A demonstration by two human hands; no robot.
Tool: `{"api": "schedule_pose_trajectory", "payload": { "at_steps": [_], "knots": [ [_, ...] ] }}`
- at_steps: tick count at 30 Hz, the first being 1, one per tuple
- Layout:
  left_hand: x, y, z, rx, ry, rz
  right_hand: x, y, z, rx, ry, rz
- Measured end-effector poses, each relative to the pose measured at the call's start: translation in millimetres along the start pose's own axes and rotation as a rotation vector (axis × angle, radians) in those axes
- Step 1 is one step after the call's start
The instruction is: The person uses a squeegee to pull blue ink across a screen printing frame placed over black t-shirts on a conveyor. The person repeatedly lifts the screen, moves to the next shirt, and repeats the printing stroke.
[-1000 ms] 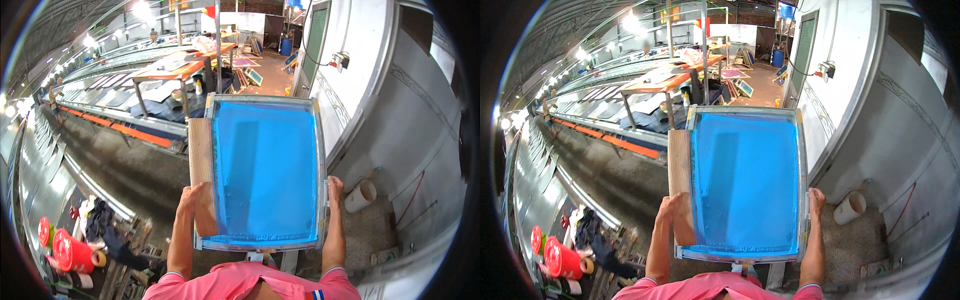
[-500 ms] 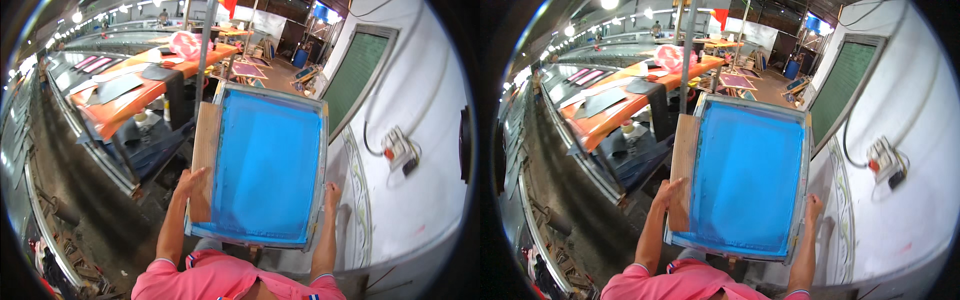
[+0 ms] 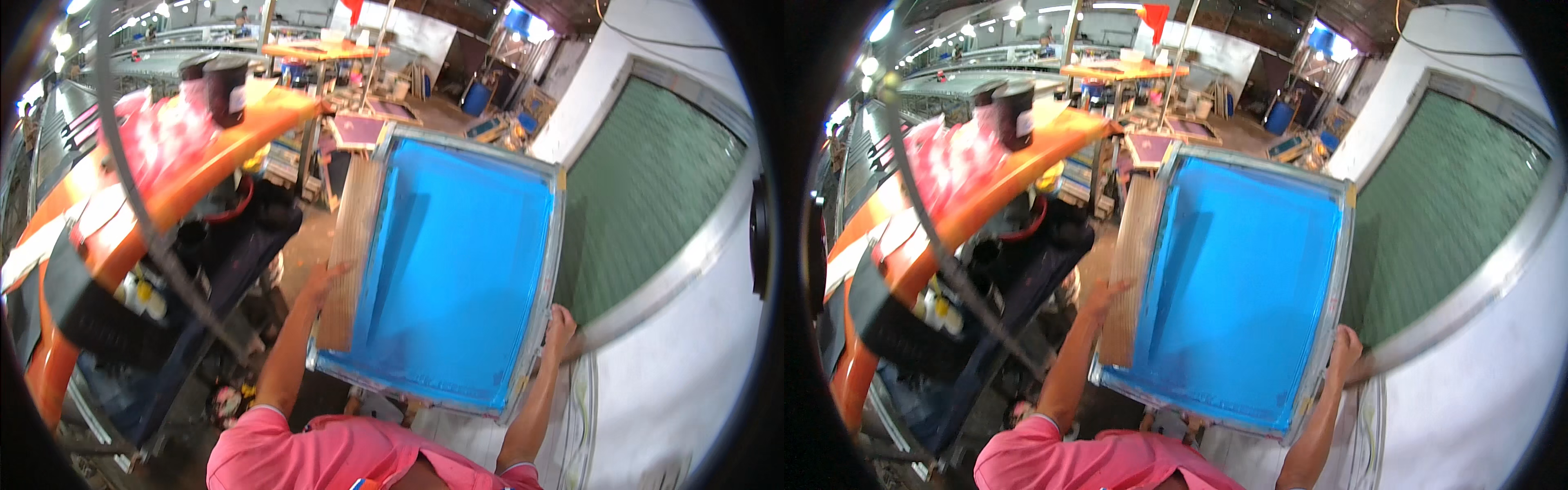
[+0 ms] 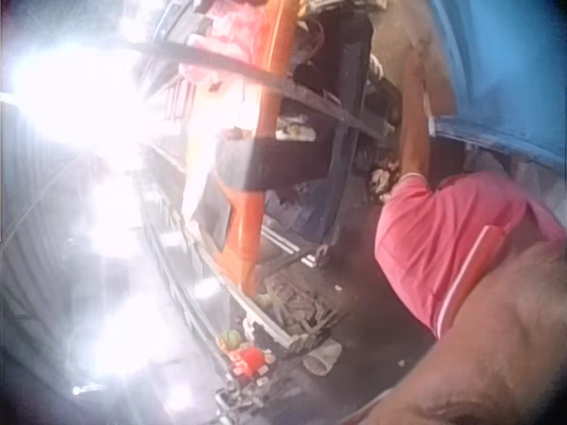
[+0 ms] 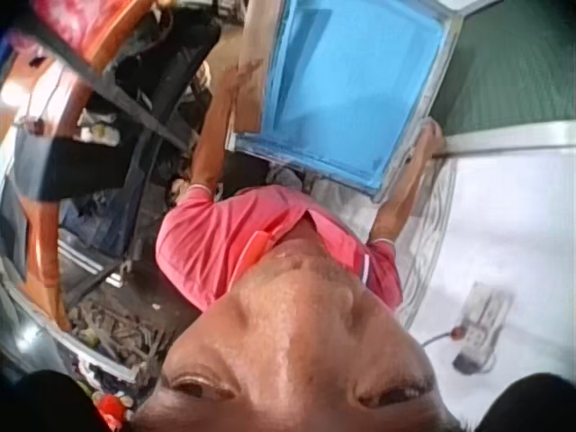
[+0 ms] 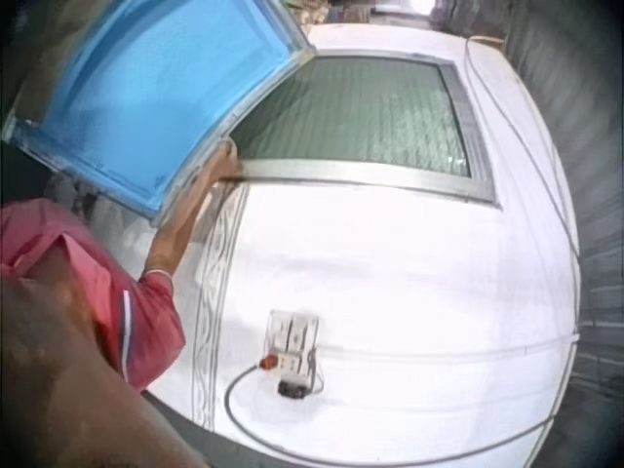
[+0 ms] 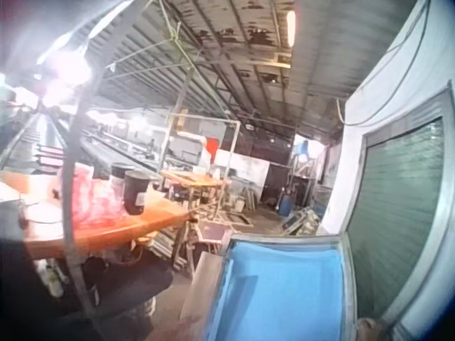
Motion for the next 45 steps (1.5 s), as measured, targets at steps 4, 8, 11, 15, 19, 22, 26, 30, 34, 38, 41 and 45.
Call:
{"api": "schedule_pose_trajectory", "payload": {
  "at_steps": [4,8,11,15,19,22,26,30,34,38,41,45],
  "knots": [
    [-29,-13,98,0.132,0.012,-0.031,2,126,105,-0.111,0.063,0.002],
    [-44,-19,216,0.197,-0.018,-0.143,-13,231,215,-0.207,0.013,0.02],
    [-40,-26,296,0.259,0.064,-0.177,-27,319,281,-0.238,-0.11,-0.015],
    [-75,-97,407,0.421,0.223,-0.137,-53,466,334,-0.383,-0.039,0.062],
    [-72,-122,489,0.448,0.301,-0.26,-102,565,390,-0.46,-0.139,0.149],
    [-79,-173,534,0.586,0.338,-0.31,-151,668,403,-0.611,-0.127,0.168],
    [-69,-230,574,0.693,0.502,-0.319,-174,797,418,-0.889,-0.193,0.37],
    [-56,-272,601,0.791,0.542,-0.269,-179,876,406,-1.075,-0.039,0.503],
    [-61,-277,592,0.859,0.466,-0.158,-165,909,417,-1.143,0.147,0.46],
    [-57,-296,602,0.998,0.546,-0.176,-161,940,421,-1.269,0.072,0.564],
    [-36,-258,610,0.821,0.554,-0.178,-168,902,428,-1.26,0.078,0.549],
    [-37,-265,618,0.835,0.582,-0.176,-172,895,427,-1.234,0.03,0.598]
  ]
}}
Point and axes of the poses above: each hand's wrist, its own z-axis towards the middle knuckle, its own y-axis out of the palm, x = y × z, the point moved 1 cm from there along z, towards the middle knuckle, and after that the axes turned 10 degrees about y, right-handed, at the moved point
